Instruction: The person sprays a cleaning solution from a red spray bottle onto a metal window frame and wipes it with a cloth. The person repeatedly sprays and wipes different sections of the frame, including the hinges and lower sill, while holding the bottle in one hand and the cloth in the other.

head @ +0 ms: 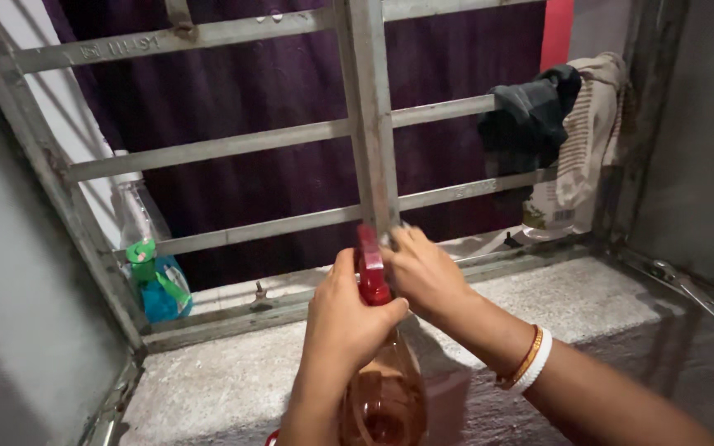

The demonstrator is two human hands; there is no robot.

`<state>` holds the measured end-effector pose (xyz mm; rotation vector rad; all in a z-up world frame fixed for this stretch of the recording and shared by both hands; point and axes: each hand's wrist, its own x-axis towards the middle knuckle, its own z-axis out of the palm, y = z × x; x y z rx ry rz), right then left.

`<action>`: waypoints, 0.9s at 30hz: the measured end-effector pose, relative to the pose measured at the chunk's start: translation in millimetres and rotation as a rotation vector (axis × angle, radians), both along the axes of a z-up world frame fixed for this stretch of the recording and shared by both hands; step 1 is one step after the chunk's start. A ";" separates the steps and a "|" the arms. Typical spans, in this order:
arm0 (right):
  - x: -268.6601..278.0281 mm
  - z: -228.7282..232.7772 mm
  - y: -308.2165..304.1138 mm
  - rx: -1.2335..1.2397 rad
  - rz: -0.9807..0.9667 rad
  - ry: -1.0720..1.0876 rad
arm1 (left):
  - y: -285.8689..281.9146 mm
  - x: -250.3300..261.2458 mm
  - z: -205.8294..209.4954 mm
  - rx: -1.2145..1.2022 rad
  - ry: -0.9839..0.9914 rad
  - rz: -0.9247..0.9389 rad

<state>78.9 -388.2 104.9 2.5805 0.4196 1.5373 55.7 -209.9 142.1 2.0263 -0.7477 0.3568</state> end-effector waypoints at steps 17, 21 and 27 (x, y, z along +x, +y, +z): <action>3.4 5.6 13.4 -0.265 -0.022 0.338 | 21.0 -8.6 -3.6 -0.031 -0.037 0.002; -10.3 28.1 -8.7 0.144 0.117 -0.081 | 25.1 -10.3 -0.4 0.039 0.081 0.030; 21.2 21.8 -34.3 0.229 0.060 -0.245 | 9.2 -9.1 0.0 0.005 0.046 -0.011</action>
